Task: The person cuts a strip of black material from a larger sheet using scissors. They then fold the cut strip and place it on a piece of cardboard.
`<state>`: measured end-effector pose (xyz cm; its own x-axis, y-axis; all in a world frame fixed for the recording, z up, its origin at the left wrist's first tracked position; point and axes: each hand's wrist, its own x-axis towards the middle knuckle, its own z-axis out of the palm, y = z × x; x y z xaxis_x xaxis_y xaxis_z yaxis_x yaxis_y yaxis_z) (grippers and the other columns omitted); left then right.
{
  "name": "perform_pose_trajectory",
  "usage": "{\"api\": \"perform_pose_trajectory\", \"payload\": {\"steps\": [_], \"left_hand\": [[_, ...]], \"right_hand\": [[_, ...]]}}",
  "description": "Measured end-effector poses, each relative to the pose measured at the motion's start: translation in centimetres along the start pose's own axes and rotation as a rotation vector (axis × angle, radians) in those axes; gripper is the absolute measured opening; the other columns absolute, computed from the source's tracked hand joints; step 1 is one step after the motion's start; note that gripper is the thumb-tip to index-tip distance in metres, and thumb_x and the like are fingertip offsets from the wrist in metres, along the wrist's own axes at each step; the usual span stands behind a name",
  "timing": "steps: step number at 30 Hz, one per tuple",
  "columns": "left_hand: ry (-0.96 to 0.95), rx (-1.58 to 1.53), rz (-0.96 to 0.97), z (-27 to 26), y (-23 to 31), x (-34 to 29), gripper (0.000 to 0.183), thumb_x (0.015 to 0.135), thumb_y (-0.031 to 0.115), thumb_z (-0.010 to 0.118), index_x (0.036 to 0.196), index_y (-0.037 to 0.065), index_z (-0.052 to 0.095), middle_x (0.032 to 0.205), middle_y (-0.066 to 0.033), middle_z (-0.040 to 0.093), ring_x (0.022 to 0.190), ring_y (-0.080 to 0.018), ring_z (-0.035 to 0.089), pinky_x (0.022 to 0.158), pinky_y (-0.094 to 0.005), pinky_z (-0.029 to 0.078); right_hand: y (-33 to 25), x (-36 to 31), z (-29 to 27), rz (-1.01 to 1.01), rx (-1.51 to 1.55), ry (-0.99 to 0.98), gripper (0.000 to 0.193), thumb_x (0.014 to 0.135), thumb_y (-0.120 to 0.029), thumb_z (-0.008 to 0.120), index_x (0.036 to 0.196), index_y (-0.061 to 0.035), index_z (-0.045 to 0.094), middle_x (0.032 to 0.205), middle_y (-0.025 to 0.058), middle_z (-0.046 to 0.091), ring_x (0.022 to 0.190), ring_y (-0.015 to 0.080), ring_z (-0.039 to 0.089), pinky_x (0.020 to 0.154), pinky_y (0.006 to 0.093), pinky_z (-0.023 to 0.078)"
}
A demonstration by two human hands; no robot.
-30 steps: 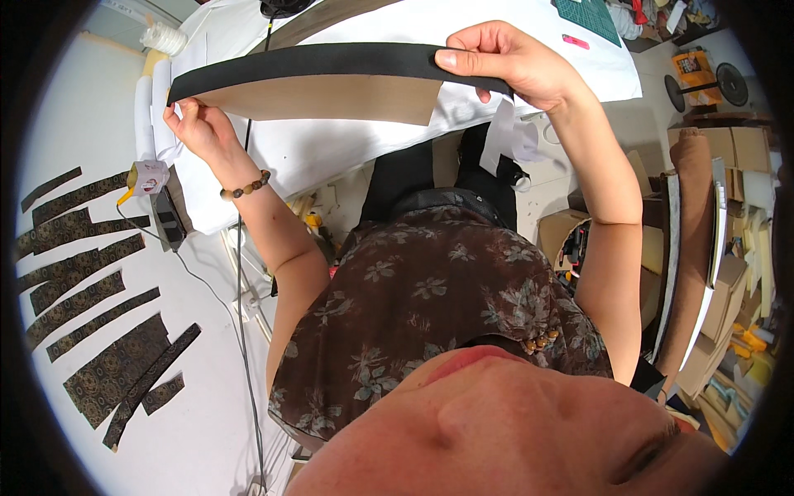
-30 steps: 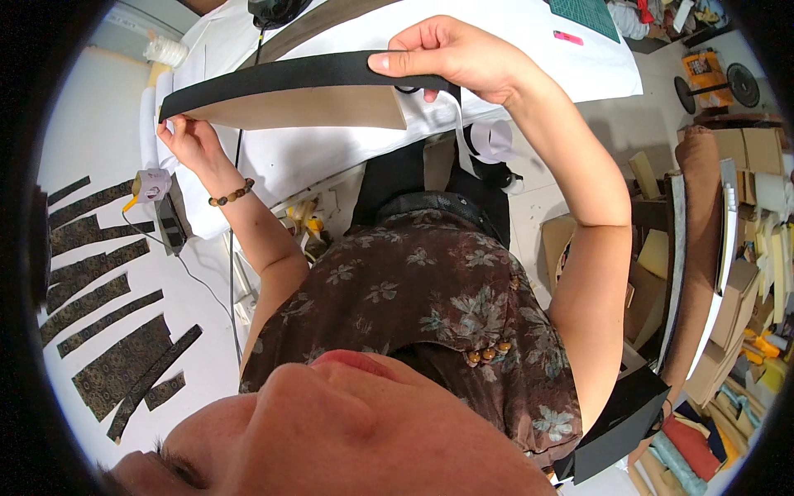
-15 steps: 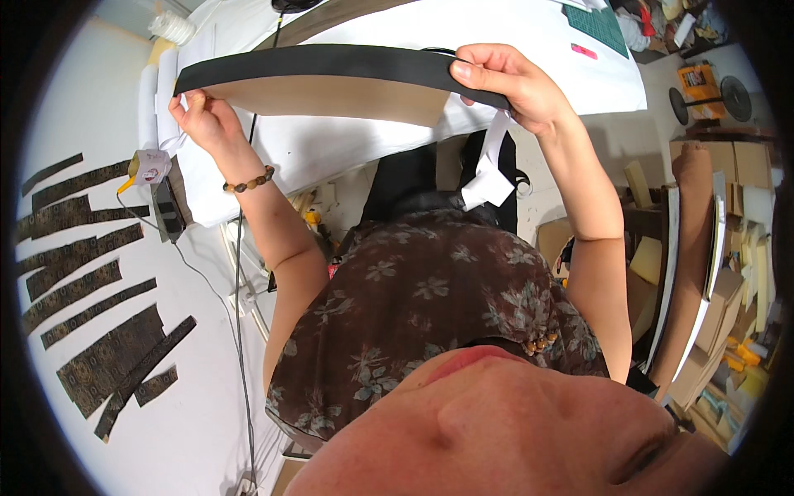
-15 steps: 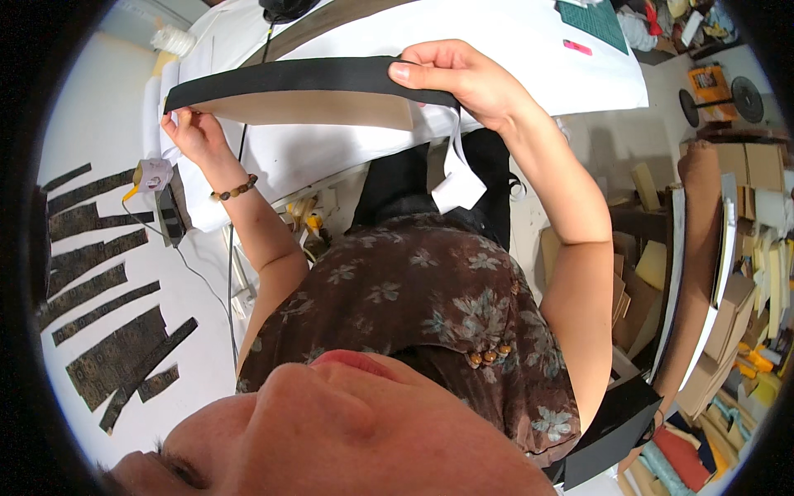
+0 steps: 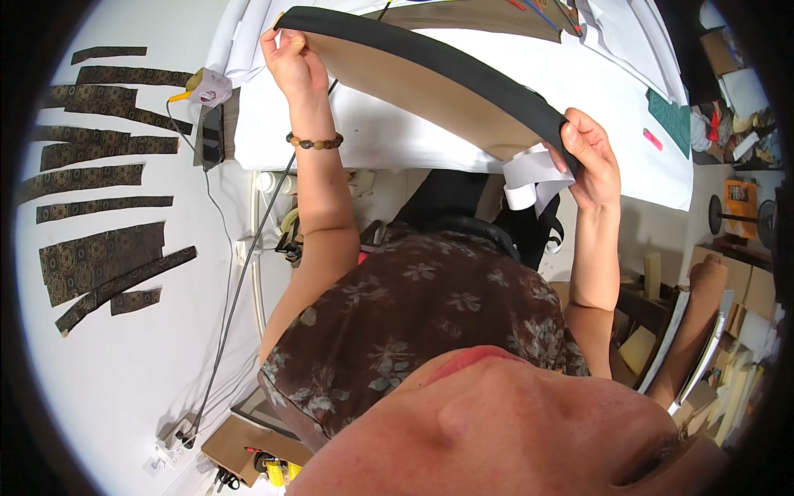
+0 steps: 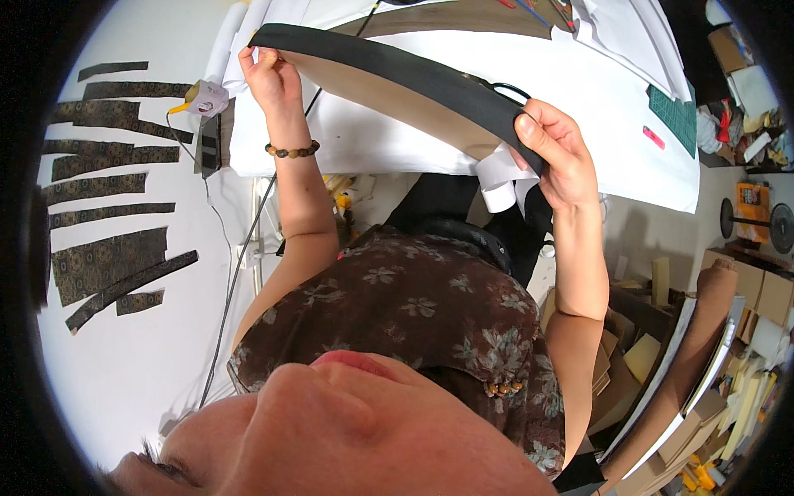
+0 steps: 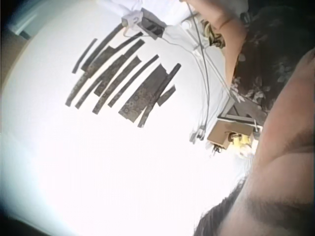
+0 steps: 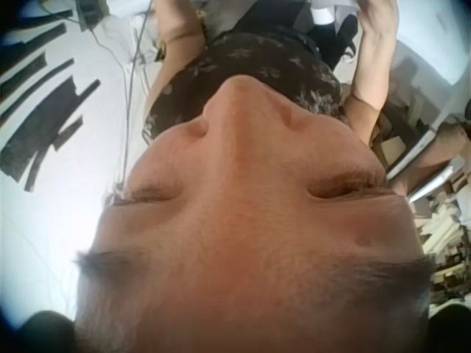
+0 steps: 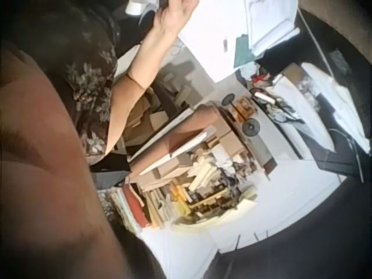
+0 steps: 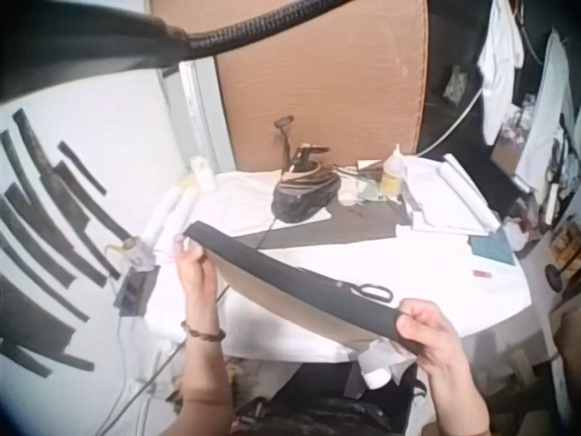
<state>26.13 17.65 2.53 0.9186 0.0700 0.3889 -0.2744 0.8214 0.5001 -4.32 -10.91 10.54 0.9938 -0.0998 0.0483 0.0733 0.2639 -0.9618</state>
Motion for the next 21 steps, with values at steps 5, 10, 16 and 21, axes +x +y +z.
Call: {"api": "perform_pose_trajectory", "payload": {"steps": [5,10,16,21], "left_hand": [[0.001,0.000,0.001,0.0,0.2,-0.1,0.038,0.087,-0.020,0.043,0.112,0.008,0.045,0.107,-0.0118,0.062,0.098,-0.0195,0.061,0.094,-0.0319,0.051],[0.008,0.003,-0.001,-0.4,0.3,-0.3,0.038,0.087,-0.019,0.043,0.113,0.008,0.045,0.109,-0.0128,0.062,0.100,-0.0206,0.061,0.095,-0.0329,0.051],[0.057,0.072,0.009,1.9,0.8,-0.9,0.034,0.086,-0.018,0.049,0.109,0.008,0.045,0.092,-0.0041,0.059,0.084,-0.0121,0.053,0.084,-0.0248,0.046],[0.006,0.140,0.080,1.7,-0.1,-0.9,0.032,0.088,-0.014,0.052,0.110,0.008,0.044,0.091,-0.0035,0.059,0.084,-0.0109,0.051,0.085,-0.0236,0.043]], "right_hand": [[0.3,-0.4,0.5,-0.016,0.021,0.021,0.029,0.095,-0.028,0.064,0.077,-0.0086,0.052,0.073,0.0052,0.058,0.053,0.0065,0.044,0.053,0.0201,0.032],[0.4,-0.9,0.9,-0.012,0.031,0.039,0.029,0.095,-0.027,0.064,0.075,-0.0098,0.052,0.064,-0.0001,0.053,0.053,0.0063,0.046,0.051,0.0207,0.033],[0.4,-0.8,1.1,-0.004,0.043,0.059,0.030,0.095,-0.028,0.064,0.076,-0.0094,0.052,0.065,0.0005,0.053,0.053,0.0063,0.045,0.051,0.0205,0.032],[0.2,-0.4,1.6,-0.028,0.041,0.120,0.028,0.097,-0.026,0.062,0.076,-0.0087,0.053,0.067,0.0003,0.054,0.053,0.0076,0.046,0.052,0.0208,0.034]]}}
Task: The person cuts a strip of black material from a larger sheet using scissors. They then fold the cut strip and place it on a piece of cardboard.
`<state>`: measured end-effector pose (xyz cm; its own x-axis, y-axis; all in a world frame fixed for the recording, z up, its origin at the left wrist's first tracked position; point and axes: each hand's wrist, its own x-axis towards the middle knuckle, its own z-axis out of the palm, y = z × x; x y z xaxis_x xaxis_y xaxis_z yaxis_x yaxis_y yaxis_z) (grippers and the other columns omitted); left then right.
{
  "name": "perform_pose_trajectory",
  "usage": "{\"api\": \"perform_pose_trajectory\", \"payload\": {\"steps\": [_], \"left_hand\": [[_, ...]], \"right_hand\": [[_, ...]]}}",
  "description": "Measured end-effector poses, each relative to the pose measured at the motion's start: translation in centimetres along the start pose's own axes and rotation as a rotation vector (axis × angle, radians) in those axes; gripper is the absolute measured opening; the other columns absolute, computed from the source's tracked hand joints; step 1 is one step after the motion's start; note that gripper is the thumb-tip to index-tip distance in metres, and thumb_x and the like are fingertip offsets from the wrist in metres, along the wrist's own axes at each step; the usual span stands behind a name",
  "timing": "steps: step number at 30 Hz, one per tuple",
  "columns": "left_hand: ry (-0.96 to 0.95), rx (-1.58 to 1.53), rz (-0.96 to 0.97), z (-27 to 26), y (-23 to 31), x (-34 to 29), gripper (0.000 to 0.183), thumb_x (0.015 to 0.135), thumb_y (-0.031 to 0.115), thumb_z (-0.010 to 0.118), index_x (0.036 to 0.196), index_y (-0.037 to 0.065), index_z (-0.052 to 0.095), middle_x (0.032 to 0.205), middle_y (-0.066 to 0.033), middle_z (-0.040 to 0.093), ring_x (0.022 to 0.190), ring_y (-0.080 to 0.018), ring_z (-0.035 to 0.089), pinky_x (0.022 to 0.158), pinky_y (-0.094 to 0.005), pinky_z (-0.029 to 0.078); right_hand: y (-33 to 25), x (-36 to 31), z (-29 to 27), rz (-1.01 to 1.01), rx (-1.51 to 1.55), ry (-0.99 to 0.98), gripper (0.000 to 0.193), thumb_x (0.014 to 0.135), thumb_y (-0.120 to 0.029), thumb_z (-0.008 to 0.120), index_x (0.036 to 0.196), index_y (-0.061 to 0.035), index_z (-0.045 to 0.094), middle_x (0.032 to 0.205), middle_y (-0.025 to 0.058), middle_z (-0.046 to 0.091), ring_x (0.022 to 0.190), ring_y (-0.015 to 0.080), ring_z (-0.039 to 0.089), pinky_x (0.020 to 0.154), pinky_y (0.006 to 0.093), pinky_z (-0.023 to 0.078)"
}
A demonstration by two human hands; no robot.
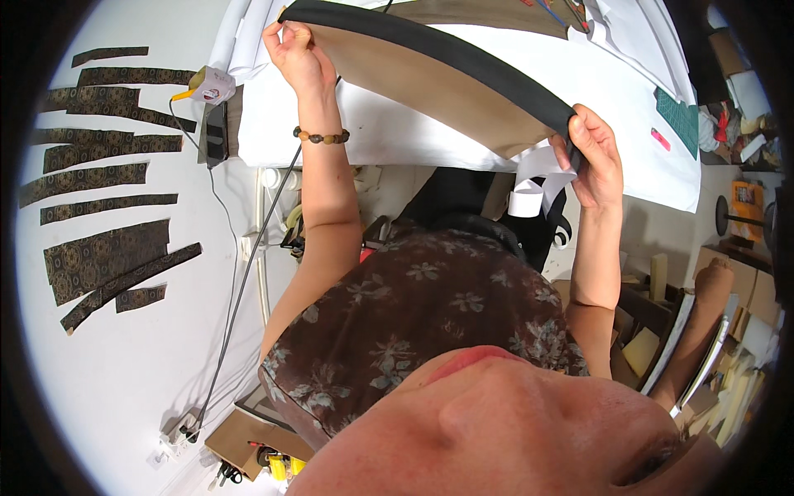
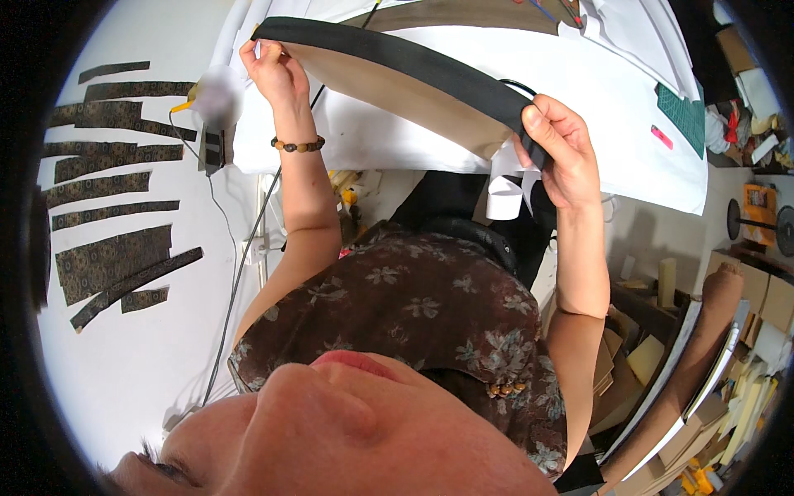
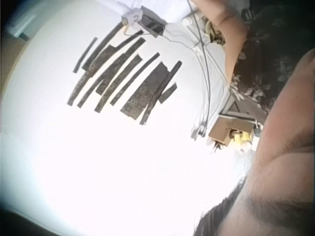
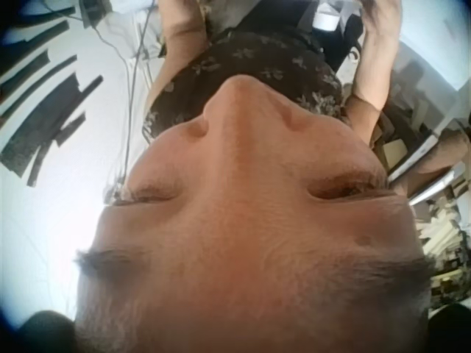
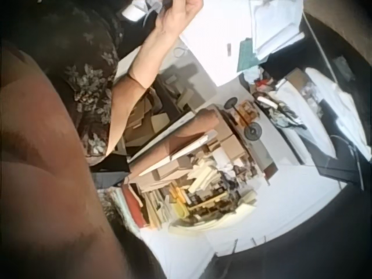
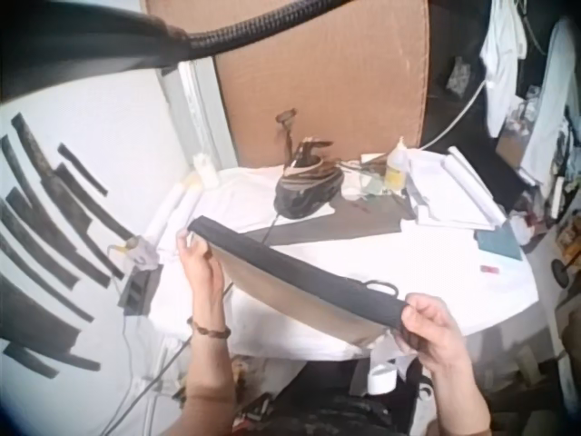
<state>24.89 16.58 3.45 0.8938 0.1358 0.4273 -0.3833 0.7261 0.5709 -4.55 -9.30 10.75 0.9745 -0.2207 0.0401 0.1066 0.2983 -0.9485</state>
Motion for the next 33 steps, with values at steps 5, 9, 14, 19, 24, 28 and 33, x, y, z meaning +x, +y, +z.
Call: {"api": "perform_pose_trajectory", "payload": {"steps": [5,9,14,19,24,28,33], "left_hand": [[-0.032,-0.011,0.050,-0.4,-0.6,0.1,0.031,0.089,-0.014,0.050,0.111,0.008,0.043,0.098,-0.0063,0.060,0.088,-0.0121,0.054,0.087,-0.0256,0.045],[-0.013,0.025,0.069,0.2,-0.2,-0.5,0.022,0.094,-0.008,0.051,0.109,0.008,0.045,0.099,-0.0062,0.062,0.089,-0.0123,0.054,0.087,-0.0253,0.044],[0.034,-0.161,0.042,2.3,1.5,-0.9,0.009,0.100,0.016,0.053,0.097,0.009,0.048,0.094,-0.0046,0.062,0.086,-0.0114,0.054,0.080,-0.0237,0.043],[0.192,-0.006,0.019,2.9,1.7,0.2,0.029,0.099,0.030,0.057,0.080,0.012,0.045,0.076,0.0019,0.053,0.076,-0.0065,0.050,0.070,-0.0254,0.042],[0.206,0.204,0.007,3.4,1.4,1.0,0.026,0.095,0.015,0.062,0.077,0.010,0.045,0.071,0.0006,0.054,0.063,-0.0090,0.051,0.058,-0.0211,0.046],[0.149,0.096,-0.037,1.9,1.4,1.8,0.024,0.092,0.003,0.064,0.078,0.009,0.045,0.070,-0.0018,0.056,0.064,-0.0102,0.055,0.059,-0.0237,0.049],[0.156,0.066,-0.021,1.5,0.7,2.3,0.024,0.090,0.001,0.065,0.080,0.009,0.046,0.074,-0.0029,0.058,0.067,-0.0111,0.057,0.059,-0.0233,0.050]], "right_hand": [[0.0,-0.3,0.8,-0.014,0.028,0.067,0.028,0.096,-0.025,0.063,0.075,-0.0087,0.055,0.066,-0.0010,0.052,0.053,0.0076,0.046,0.052,0.0209,0.035],[0.1,-0.6,0.7,-0.009,0.055,0.044,0.027,0.096,-0.024,0.064,0.076,-0.0084,0.056,0.065,-0.0013,0.052,0.053,0.0073,0.046,0.053,0.0211,0.035],[0.0,-0.6,1.2,-0.023,0.044,0.060,0.027,0.096,-0.024,0.064,0.076,-0.0076,0.056,0.064,-0.0010,0.052,0.054,0.0077,0.046,0.053,0.0220,0.035],[0.0,-0.6,1.2,-0.026,0.054,0.075,0.027,0.095,-0.023,0.064,0.075,-0.0073,0.056,0.065,-0.0006,0.052,0.054,0.0082,0.047,0.054,0.0222,0.036],[0.1,-0.9,1.5,-0.019,0.055,0.086,0.026,0.096,-0.022,0.064,0.075,-0.0071,0.056,0.065,-0.0005,0.052,0.054,0.0086,0.048,0.054,0.0221,0.036],[0.4,-1.0,1.1,-0.031,0.048,0.059,0.026,0.096,-0.022,0.064,0.076,-0.0073,0.056,0.065,-0.0003,0.053,0.055,0.0082,0.048,0.055,0.0221,0.037],[0.1,-1.0,1.8,-0.046,0.044,0.100,0.027,0.096,-0.023,0.064,0.075,-0.0079,0.056,0.063,-0.0001,0.054,0.055,0.0076,0.049,0.055,0.0217,0.037]]}}
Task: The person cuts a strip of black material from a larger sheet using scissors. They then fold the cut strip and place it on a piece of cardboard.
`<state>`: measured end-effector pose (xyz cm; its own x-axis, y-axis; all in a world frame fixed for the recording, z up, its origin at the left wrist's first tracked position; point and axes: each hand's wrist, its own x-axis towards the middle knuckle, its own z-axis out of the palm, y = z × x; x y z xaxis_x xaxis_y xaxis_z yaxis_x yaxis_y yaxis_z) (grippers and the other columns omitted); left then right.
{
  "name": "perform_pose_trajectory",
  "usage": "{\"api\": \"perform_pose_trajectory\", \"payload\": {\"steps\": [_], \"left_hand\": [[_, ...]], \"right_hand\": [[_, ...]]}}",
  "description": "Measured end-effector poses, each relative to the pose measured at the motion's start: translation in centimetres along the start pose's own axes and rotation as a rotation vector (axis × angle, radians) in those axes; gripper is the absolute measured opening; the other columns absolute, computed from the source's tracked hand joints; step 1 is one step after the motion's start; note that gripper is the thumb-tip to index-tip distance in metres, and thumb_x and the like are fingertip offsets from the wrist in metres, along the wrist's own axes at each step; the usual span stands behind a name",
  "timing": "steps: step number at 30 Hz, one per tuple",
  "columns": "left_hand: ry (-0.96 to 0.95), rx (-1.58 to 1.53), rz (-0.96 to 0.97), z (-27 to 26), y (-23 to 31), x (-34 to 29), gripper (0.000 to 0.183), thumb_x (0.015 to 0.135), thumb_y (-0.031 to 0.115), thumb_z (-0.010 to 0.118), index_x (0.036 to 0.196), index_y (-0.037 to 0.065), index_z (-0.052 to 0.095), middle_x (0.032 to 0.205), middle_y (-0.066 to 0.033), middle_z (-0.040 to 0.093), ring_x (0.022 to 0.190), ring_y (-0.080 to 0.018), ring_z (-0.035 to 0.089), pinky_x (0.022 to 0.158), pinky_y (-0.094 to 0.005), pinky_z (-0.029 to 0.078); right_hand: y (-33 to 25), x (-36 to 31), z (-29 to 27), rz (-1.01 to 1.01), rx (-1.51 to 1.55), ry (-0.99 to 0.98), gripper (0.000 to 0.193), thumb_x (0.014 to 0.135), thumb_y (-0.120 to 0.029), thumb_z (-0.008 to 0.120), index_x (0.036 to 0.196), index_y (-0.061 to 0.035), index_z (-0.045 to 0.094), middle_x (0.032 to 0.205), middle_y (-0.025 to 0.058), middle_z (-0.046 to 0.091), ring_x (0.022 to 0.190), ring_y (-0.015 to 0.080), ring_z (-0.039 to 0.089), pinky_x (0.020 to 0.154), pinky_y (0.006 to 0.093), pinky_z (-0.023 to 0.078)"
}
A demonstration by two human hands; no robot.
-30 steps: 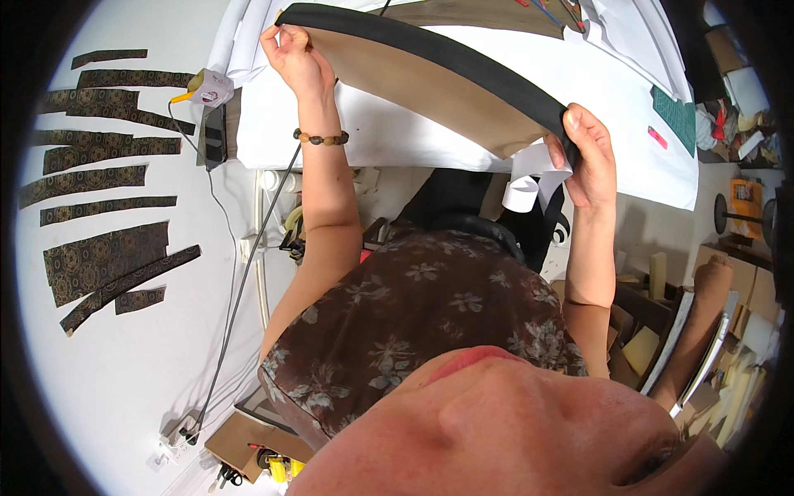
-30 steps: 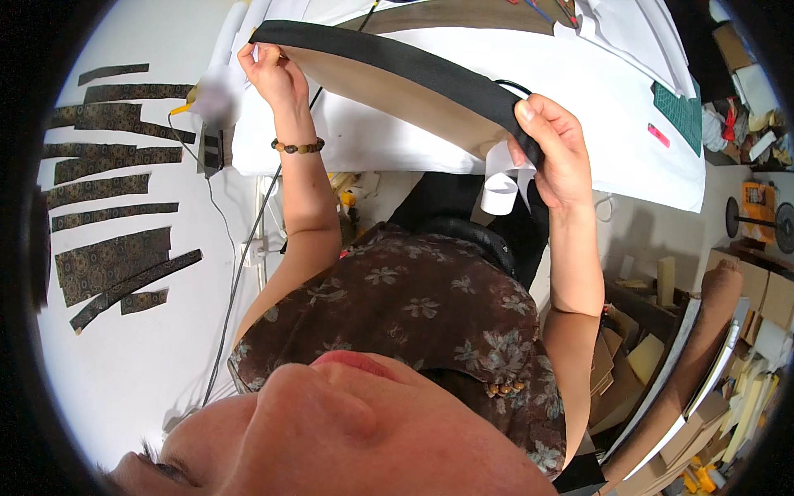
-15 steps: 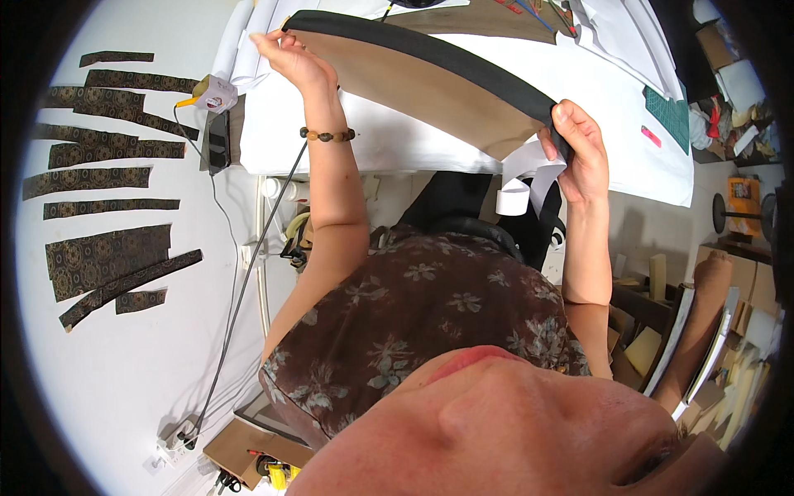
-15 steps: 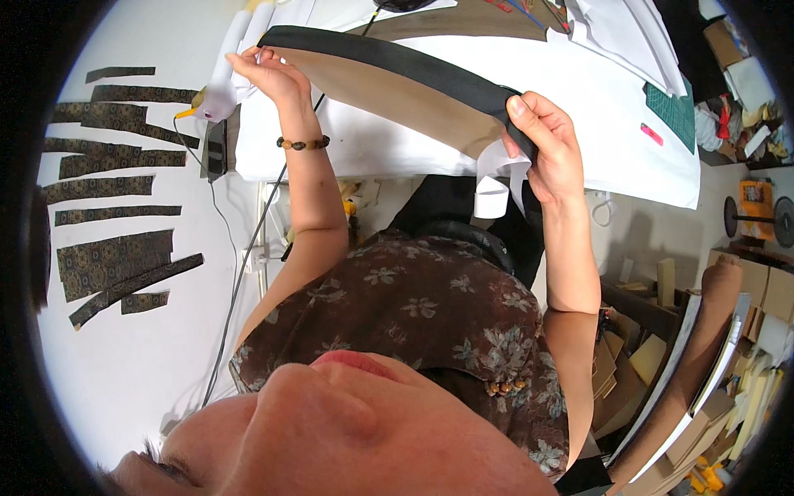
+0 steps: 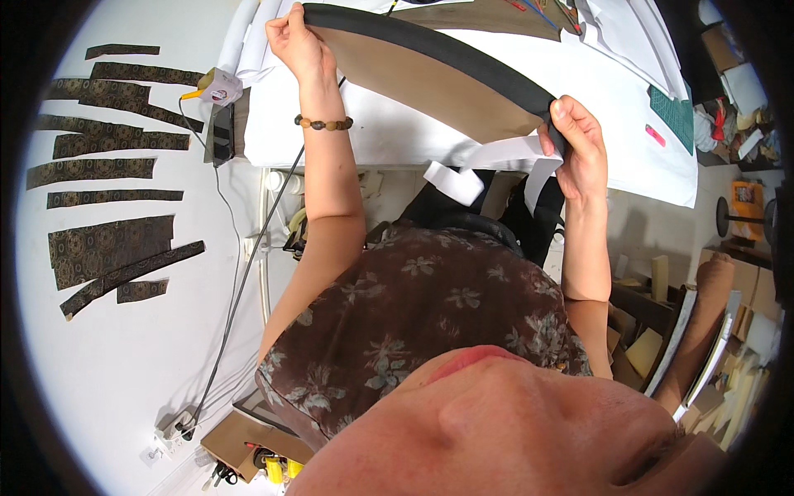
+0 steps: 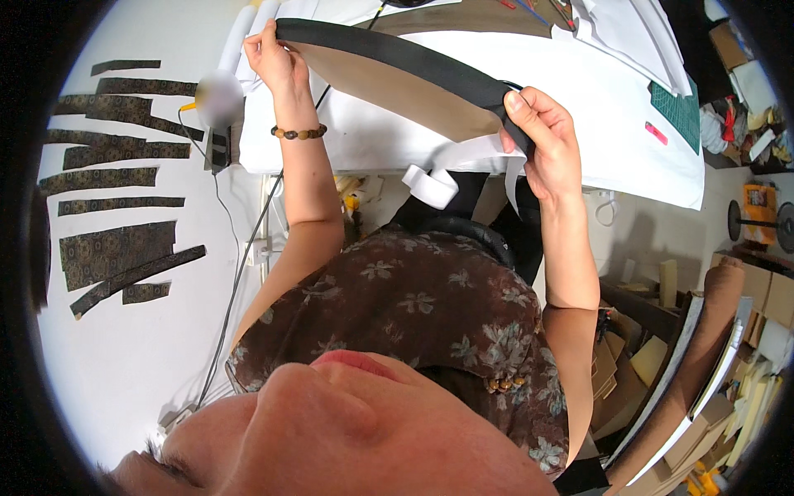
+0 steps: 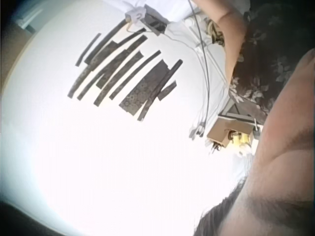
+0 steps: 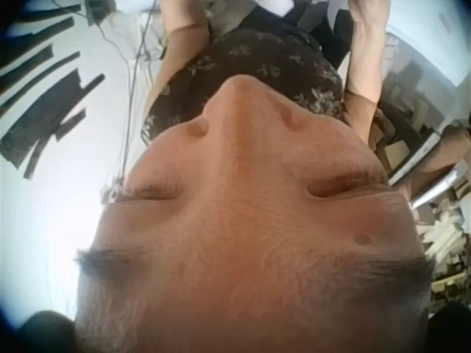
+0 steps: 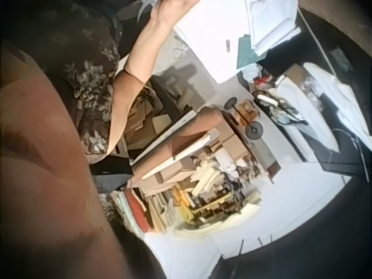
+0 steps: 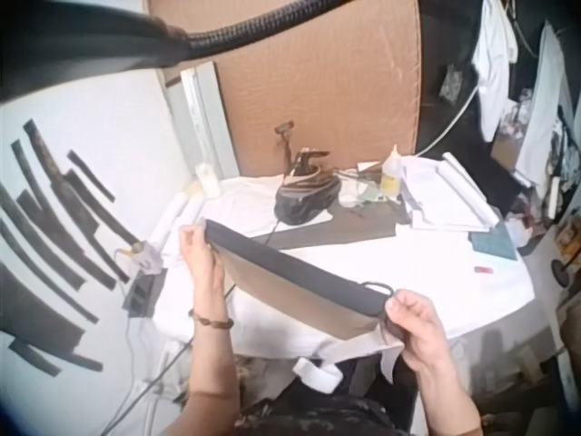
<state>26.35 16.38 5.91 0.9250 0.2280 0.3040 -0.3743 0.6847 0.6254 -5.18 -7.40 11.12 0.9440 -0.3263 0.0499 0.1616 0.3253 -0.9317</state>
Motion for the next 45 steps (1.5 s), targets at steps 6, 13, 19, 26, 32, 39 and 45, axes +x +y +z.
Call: {"api": "perform_pose_trajectory", "payload": {"steps": [6,13,19,26,32,39,45], "left_hand": [[0.018,-0.056,-0.048,1.3,0.4,-1.8,0.028,0.088,0.001,0.068,0.094,0.010,0.042,0.085,-0.0055,0.063,0.077,-0.0133,0.062,0.063,-0.0237,0.051],[-0.037,0.049,-0.075,0.1,-0.5,-1.7,0.044,0.085,0.002,0.071,0.109,0.011,0.034,0.088,-0.0064,0.063,0.078,-0.0136,0.062,0.066,-0.0250,0.051],[0.040,0.033,-0.054,0.6,0.1,-0.9,0.019,0.089,0.007,0.067,0.089,0.008,0.048,0.083,-0.0043,0.062,0.073,-0.0126,0.059,0.064,-0.0258,0.050],[0.125,0.005,-0.118,0.9,0.5,-0.4,0.014,0.092,0.010,0.064,0.083,0.006,0.054,0.078,-0.0031,0.059,0.071,-0.0126,0.058,0.064,-0.0257,0.050],[0.034,0.048,-0.123,0.2,0.1,-0.5,0.016,0.092,0.009,0.065,0.088,0.005,0.050,0.087,-0.0069,0.062,0.075,-0.0131,0.060,0.065,-0.0261,0.052],[0.002,0.053,-0.050,0.2,-0.3,-0.9,0.019,0.091,0.008,0.064,0.093,0.006,0.045,0.088,-0.0079,0.061,0.074,-0.0148,0.061,0.065,-0.0267,0.053],[0.132,0.092,-0.075,1.5,0.7,-1.3,0.015,0.092,0.011,0.063,0.093,0.005,0.049,0.079,-0.0057,0.059,0.069,-0.0146,0.058,0.061,-0.0271,0.050]], "right_hand": [[0.4,0.2,-0.1,-0.013,-0.014,-0.034,0.028,0.096,-0.023,0.064,0.074,-0.0075,0.056,0.064,0.0000,0.053,0.055,0.0082,0.051,0.056,0.0218,0.038],[0.3,0.3,-0.2,0.008,0.009,-0.043,0.027,0.096,-0.022,0.064,0.075,-0.0065,0.057,0.066,0.0005,0.054,0.056,0.0094,0.051,0.057,0.0226,0.039],[0.1,0.2,-0.4,0.020,0.008,-0.031,0.027,0.095,-0.023,0.064,0.075,-0.0064,0.058,0.066,0.0007,0.055,0.056,0.0095,0.052,0.058,0.0227,0.039],[0.4,0.0,-0.3,0.012,-0.004,-0.031,0.027,0.095,-0.023,0.064,0.075,-0.0066,0.058,0.065,0.0007,0.056,0.056,0.0093,0.053,0.058,0.0225,0.039],[0.6,0.0,-0.2,0.003,0.008,-0.047,0.027,0.095,-0.023,0.065,0.075,-0.0066,0.058,0.064,0.0006,0.056,0.056,0.0091,0.053,0.057,0.0222,0.040],[0.4,-0.4,0.1,0.022,0.008,-0.068,0.027,0.095,-0.023,0.065,0.076,-0.0062,0.058,0.065,0.0011,0.057,0.056,0.0092,0.053,0.057,0.0227,0.040],[0.6,-0.8,0.3,0.033,0.009,-0.068,0.027,0.095,-0.023,0.065,0.075,-0.0065,0.058,0.065,0.0013,0.058,0.056,0.0091,0.052,0.057,0.0224,0.040]]}}
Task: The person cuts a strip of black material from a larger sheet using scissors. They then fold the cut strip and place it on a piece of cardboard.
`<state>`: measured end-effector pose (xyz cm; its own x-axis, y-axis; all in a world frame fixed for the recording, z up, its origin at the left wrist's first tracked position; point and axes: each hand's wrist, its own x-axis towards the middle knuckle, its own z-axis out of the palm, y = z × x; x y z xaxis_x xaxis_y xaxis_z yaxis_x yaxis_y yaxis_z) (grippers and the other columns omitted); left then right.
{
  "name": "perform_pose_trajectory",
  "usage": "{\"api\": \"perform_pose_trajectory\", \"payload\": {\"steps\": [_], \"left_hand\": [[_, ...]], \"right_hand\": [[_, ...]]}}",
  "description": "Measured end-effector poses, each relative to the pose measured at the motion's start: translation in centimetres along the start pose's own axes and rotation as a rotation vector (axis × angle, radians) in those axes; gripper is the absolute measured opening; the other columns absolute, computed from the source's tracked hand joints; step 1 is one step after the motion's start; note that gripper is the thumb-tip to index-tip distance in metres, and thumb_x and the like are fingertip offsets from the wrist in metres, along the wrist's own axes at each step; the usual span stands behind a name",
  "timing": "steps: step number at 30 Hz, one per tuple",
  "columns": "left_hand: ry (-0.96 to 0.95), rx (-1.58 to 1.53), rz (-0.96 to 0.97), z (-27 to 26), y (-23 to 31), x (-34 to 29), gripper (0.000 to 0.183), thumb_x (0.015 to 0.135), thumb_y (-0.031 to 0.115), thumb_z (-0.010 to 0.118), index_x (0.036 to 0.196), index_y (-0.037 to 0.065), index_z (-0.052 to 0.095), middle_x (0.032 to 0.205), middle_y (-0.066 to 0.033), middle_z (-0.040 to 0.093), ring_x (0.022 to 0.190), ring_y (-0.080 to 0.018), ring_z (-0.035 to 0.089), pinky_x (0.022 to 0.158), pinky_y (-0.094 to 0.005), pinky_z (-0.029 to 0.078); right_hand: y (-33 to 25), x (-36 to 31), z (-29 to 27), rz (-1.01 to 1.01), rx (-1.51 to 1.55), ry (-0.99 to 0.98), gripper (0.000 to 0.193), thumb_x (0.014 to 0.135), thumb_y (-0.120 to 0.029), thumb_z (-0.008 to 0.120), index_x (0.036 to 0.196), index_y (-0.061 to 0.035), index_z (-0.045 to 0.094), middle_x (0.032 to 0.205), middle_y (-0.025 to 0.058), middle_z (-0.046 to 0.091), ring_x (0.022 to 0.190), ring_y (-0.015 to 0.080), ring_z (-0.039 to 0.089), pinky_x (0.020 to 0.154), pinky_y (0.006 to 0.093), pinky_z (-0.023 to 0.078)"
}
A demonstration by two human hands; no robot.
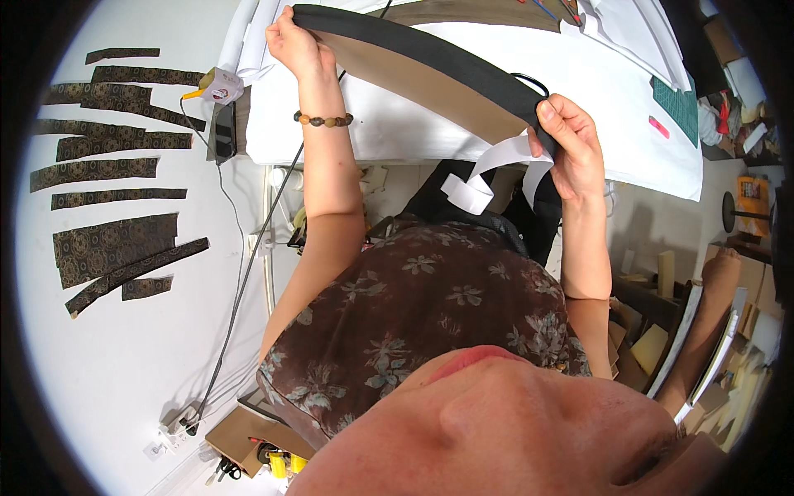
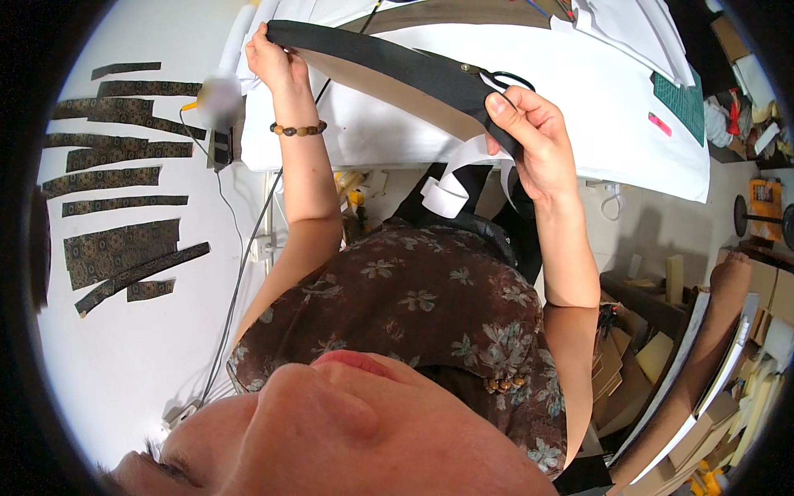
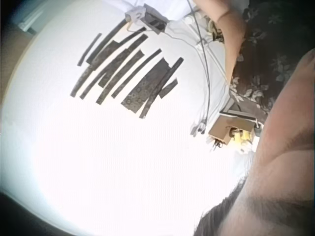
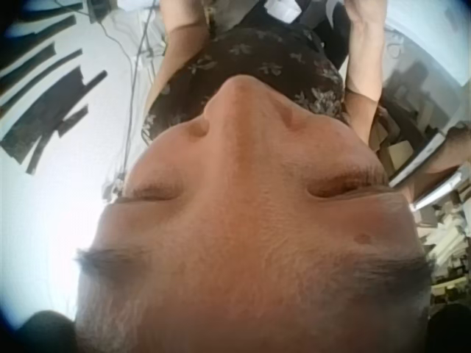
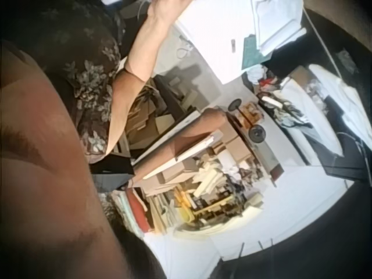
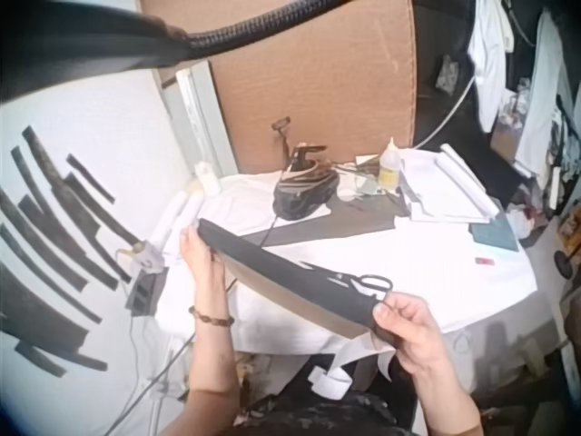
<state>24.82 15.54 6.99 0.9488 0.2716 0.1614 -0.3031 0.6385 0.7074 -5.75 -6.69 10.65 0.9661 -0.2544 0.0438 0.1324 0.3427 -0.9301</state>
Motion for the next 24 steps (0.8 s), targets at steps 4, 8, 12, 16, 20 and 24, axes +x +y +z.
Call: {"api": "perform_pose_trajectory", "payload": {"steps": [4,8,12,16,20,24], "left_hand": [[-0.052,0.085,-0.046,-2.0,-0.6,1.8,0.018,0.091,0.015,0.067,0.092,0.005,0.052,0.080,-0.0040,0.058,0.073,-0.0142,0.057,0.065,-0.0265,0.049],[-0.040,0.458,0.565,-0.4,-0.3,0.2,0.014,0.088,0.015,0.072,0.090,0.005,0.063,0.083,-0.0044,0.060,0.087,-0.0165,0.059,0.080,-0.0319,0.049],[-0.423,0.809,1.089,-0.1,2.2,0.0,0.003,0.086,0.011,0.072,0.086,0.007,0.073,0.095,-0.0068,0.070,0.095,-0.0212,0.065,0.099,-0.0420,0.046],[-0.652,0.803,1.100,-0.3,2.2,0.1,0.006,0.089,0.006,0.067,0.090,0.005,0.073,0.094,-0.0065,0.074,0.093,-0.0204,0.069,0.107,-0.0460,0.042],[-0.715,0.736,1.082,0.0,2.0,-0.6,0.009,0.090,0.005,0.066,0.094,0.003,0.073,0.096,-0.0076,0.073,0.094,-0.0223,0.069,0.101,-0.0444,0.048],[-0.798,0.697,1.088,1.2,1.7,-2.8,0.012,0.090,0.007,0.065,0.098,0.004,0.073,0.100,-0.0076,0.073,0.099,-0.0239,0.068,0.099,-0.0433,0.048]], "right_hand": [[0.0,0.5,-0.3,-0.007,0.006,-0.026,0.026,0.094,-0.022,0.066,0.075,-0.0066,0.059,0.065,0.0011,0.058,0.056,0.0088,0.052,0.057,0.0218,0.040],[-0.4,0.2,0.0,0.021,-0.007,-0.036,0.025,0.094,-0.022,0.066,0.075,-0.0069,0.060,0.066,0.0006,0.058,0.055,0.0082,0.052,0.056,0.0214,0.040],[-0.6,0.3,-0.1,0.025,-0.003,-0.036,0.024,0.094,-0.022,0.066,0.075,-0.0077,0.060,0.066,-0.0002,0.059,0.055,0.0076,0.051,0.055,0.0214,0.038],[-0.5,0.7,-0.3,0.015,-0.003,-0.050,0.025,0.094,-0.022,0.065,0.075,-0.0079,0.060,0.066,-0.0004,0.059,0.054,0.0073,0.050,0.054,0.0213,0.037],[-0.7,0.4,0.0,0.023,-0.004,-0.056,0.024,0.094,-0.022,0.065,0.076,-0.0075,0.061,0.066,-0.0007,0.059,0.054,0.0069,0.050,0.054,0.0209,0.037],[-0.8,0.7,-0.1,0.006,-0.022,-0.034,0.022,0.094,-0.022,0.066,0.078,-0.0069,0.063,0.067,-0.0011,0.060,0.053,0.0065,0.049,0.054,0.0208,0.037]]}}
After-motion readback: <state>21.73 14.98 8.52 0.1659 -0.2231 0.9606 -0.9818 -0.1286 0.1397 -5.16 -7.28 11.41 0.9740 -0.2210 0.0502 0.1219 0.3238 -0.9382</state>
